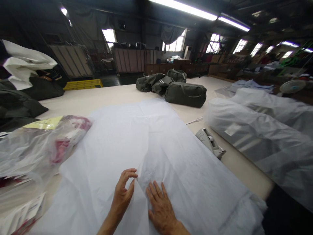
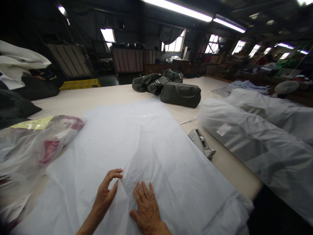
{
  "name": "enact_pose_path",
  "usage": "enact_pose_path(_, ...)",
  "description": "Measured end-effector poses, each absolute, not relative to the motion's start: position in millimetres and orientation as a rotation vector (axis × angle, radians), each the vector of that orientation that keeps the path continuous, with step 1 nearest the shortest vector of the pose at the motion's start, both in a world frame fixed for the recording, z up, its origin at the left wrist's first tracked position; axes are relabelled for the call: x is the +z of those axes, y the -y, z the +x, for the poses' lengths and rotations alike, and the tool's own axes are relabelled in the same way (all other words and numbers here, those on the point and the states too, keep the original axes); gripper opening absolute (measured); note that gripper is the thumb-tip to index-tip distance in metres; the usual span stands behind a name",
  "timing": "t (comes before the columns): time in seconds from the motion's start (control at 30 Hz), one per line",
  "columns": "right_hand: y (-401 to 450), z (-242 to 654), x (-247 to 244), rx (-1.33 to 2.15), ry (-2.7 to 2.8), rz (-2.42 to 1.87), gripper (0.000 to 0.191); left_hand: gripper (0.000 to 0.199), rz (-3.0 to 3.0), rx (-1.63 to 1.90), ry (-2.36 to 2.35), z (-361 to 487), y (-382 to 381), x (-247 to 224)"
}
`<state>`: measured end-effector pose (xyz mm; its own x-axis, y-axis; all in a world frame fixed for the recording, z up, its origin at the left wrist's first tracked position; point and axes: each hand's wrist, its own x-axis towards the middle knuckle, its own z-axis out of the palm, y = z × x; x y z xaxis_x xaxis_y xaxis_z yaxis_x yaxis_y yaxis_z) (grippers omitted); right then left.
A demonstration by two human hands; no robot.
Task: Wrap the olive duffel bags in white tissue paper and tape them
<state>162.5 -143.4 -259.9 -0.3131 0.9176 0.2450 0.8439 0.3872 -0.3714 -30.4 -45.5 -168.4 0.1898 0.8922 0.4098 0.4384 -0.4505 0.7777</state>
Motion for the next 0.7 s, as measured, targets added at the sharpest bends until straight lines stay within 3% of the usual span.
enact_pose_path(0.1, 139, 159, -281, 0.115, 2.177, -1.471, 0.069, 0.019, 2.125, 1.075, -1.317, -9, 53, -200)
enact_pose_path(0.17, 136, 164, -292, 0.087, 2.141, -1.376, 0.066, 0.033, 2.278, 0.926, -1.383, 5, 59, -228)
enact_pose_path(0.23, 135, 174, -294, 0.155, 2.105, -1.326, 0.064, 0.049, 2.456, 0.744, -1.478, 12, 65, -255)
enact_pose_path(0.33, 138, 190, -279, 0.341, 2.024, -1.408, 0.051, 0.057, 2.705, 0.525, -1.593, 11, 74, -281)
enact_pose_path(0.5, 136, 204, -253, 0.440, 1.943, -1.461, 0.028, 0.070, 2.924, 0.413, -1.546, -11, 86, -281)
enact_pose_path(0.7, 97, 210, -241, 0.273, 1.826, -1.548, 0.032, 0.078, 3.011, 0.393, -1.462, -26, 95, -265)
